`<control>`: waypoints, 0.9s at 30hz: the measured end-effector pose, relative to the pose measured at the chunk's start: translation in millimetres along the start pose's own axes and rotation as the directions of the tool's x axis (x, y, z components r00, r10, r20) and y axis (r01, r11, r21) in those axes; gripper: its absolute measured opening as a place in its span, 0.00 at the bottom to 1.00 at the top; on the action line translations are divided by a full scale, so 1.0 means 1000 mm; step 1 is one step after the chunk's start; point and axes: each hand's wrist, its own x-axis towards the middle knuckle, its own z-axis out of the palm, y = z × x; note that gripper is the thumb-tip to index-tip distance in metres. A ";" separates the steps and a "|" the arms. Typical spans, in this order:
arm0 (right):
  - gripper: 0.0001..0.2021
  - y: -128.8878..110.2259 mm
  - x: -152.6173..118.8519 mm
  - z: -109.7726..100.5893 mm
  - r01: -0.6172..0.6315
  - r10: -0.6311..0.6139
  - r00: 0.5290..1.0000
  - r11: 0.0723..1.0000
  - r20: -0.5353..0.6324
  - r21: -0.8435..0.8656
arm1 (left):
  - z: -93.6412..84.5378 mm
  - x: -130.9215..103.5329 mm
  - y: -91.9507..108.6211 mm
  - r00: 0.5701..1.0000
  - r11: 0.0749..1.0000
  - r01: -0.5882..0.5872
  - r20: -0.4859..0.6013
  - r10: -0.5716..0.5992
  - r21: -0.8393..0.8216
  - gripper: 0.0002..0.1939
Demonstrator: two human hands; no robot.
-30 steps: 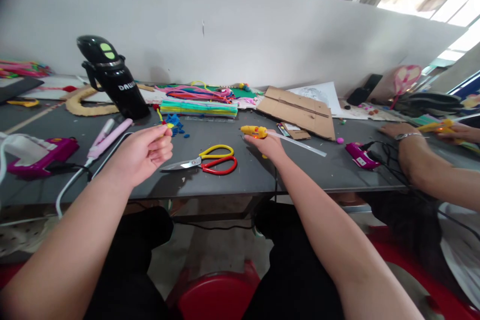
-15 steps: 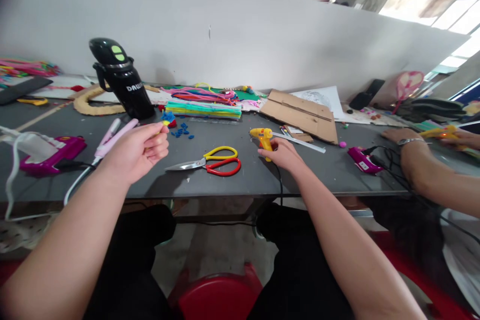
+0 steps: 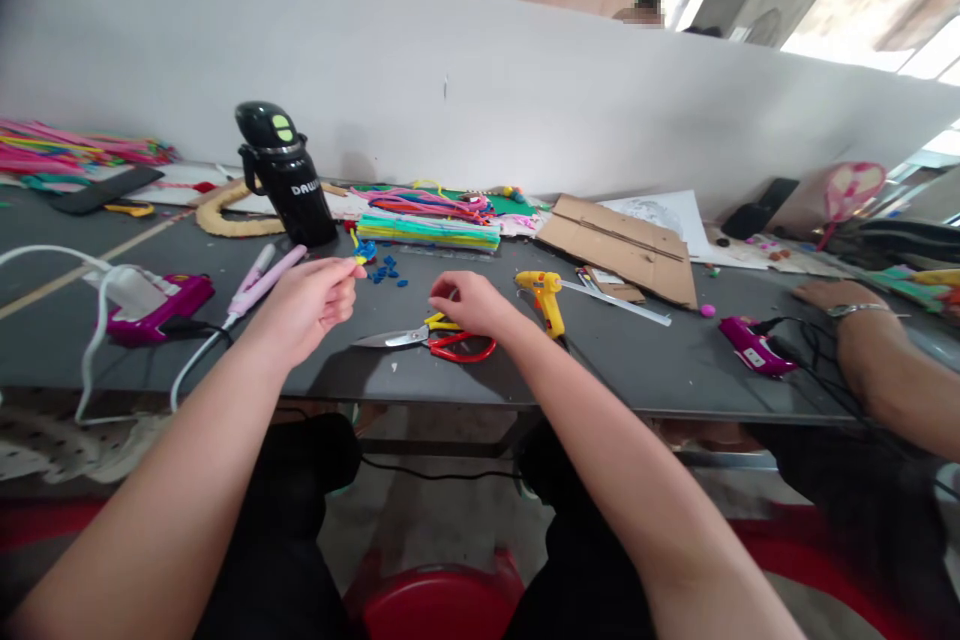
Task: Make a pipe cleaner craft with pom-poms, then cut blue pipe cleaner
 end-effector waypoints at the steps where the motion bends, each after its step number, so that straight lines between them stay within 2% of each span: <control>1: 0.07 0.001 0.020 0.013 -0.002 0.001 1.000 0.999 -0.031 -0.041 | 0.000 0.000 0.000 1.000 1.000 -0.002 -0.003 0.002 -0.003 0.09; 4: 0.06 0.005 0.068 0.043 -0.052 0.044 0.998 0.985 -0.049 -0.164 | 0.000 0.001 -0.001 1.000 1.000 -0.006 -0.001 0.006 -0.011 0.09; 8: 0.06 0.008 0.097 0.064 -0.086 0.076 0.995 0.976 -0.057 -0.200 | -0.004 0.001 -0.001 1.000 1.000 0.002 -0.006 -0.002 0.008 0.09; 12: 0.03 0.011 0.102 0.072 -0.110 0.095 0.993 0.966 -0.073 -0.234 | -0.010 0.002 -0.001 1.000 1.000 -0.009 0.000 0.009 -0.004 0.08; 16: 0.04 0.012 0.100 0.071 -0.092 0.071 0.993 0.967 -0.097 -0.238 | -0.011 0.001 -0.001 1.000 1.000 0.003 -0.002 -0.003 -0.014 0.08; 23: 0.07 0.015 0.094 0.060 -0.078 0.050 0.980 0.987 -0.190 -0.142 | -0.004 0.001 0.002 1.000 1.000 0.009 -0.004 -0.009 0.009 0.09; 27: 0.06 0.021 0.094 0.056 -0.043 0.033 0.980 0.998 -0.195 -0.044 | -0.002 0.002 0.000 1.000 1.000 0.019 -0.009 -0.019 0.013 0.09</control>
